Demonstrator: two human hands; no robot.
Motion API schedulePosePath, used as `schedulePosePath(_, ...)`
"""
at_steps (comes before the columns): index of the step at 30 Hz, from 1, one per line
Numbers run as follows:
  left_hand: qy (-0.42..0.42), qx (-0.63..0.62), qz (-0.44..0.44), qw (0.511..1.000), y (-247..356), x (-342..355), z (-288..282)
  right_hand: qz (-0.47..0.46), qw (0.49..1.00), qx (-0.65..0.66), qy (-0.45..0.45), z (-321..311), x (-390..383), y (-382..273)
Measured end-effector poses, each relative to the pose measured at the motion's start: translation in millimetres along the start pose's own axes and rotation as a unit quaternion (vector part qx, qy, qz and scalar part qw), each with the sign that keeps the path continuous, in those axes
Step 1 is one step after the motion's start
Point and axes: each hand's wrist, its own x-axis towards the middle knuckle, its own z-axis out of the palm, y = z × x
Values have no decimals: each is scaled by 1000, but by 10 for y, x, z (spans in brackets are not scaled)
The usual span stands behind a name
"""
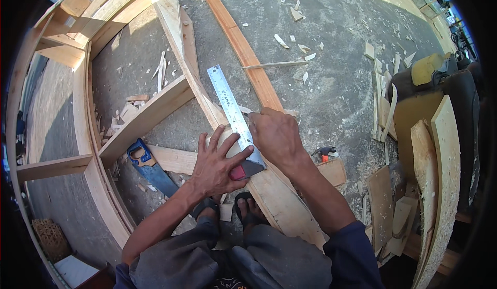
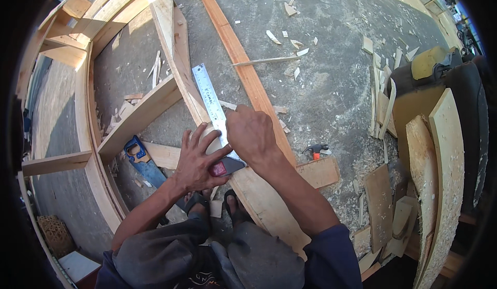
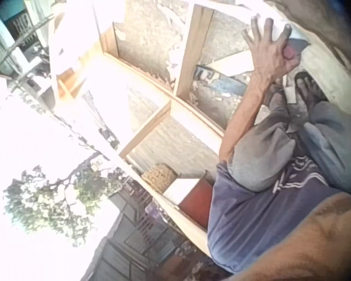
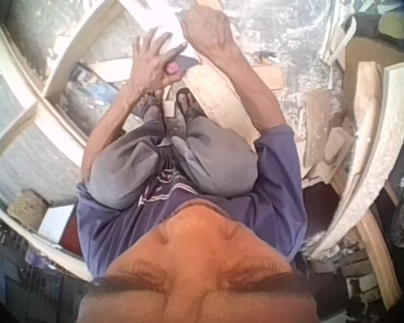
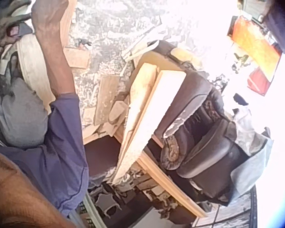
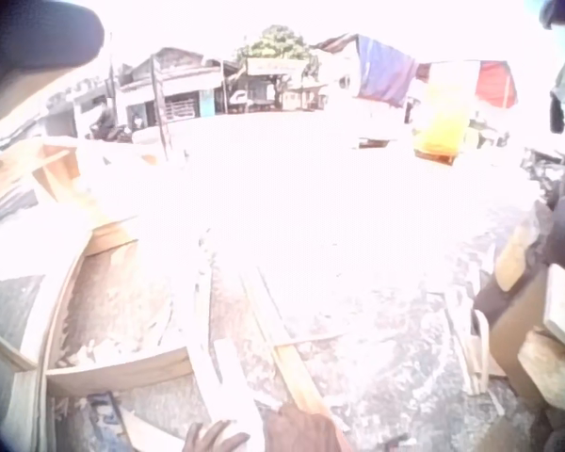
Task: Using a hammer and saw to build a wooden furniture frame outdoors.
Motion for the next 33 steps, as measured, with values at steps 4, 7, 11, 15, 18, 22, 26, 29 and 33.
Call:
schedulePosePath(4,5,1,-3,1000,-18,-5,28,-40,995,-30,-85,-27,-188,18)
schedulePosePath(7,-3,3,-13,1000,-22,-28,7,-42,975,-44,-216,-440,-624,-16)
schedulePosePath(11,-25,15,-32,999,-46,-89,-39,169,979,111,-32,-80,-851,-77)
schedulePosePath(15,-48,-20,-11,999,-71,-54,-144,310,930,196,-13,443,-918,-202)
schedulePosePath(18,77,-187,-98,974,-301,-154,-210,323,873,362,47,453,-973,-12)
schedulePosePath(22,260,-170,-364,878,-942,-592,9,296,867,399,40,317,-960,47)
schedulePosePath(26,250,-328,-455,789,-888,-672,411,203,943,260,-43,351,-795,-545)
schedulePosePath(29,171,-405,-426,791,-699,-504,472,193,947,256,-35,665,-767,-658)
schedulePosePath(33,158,-350,-367,847,-787,-510,261,198,937,286,-6,634,-743,-649)
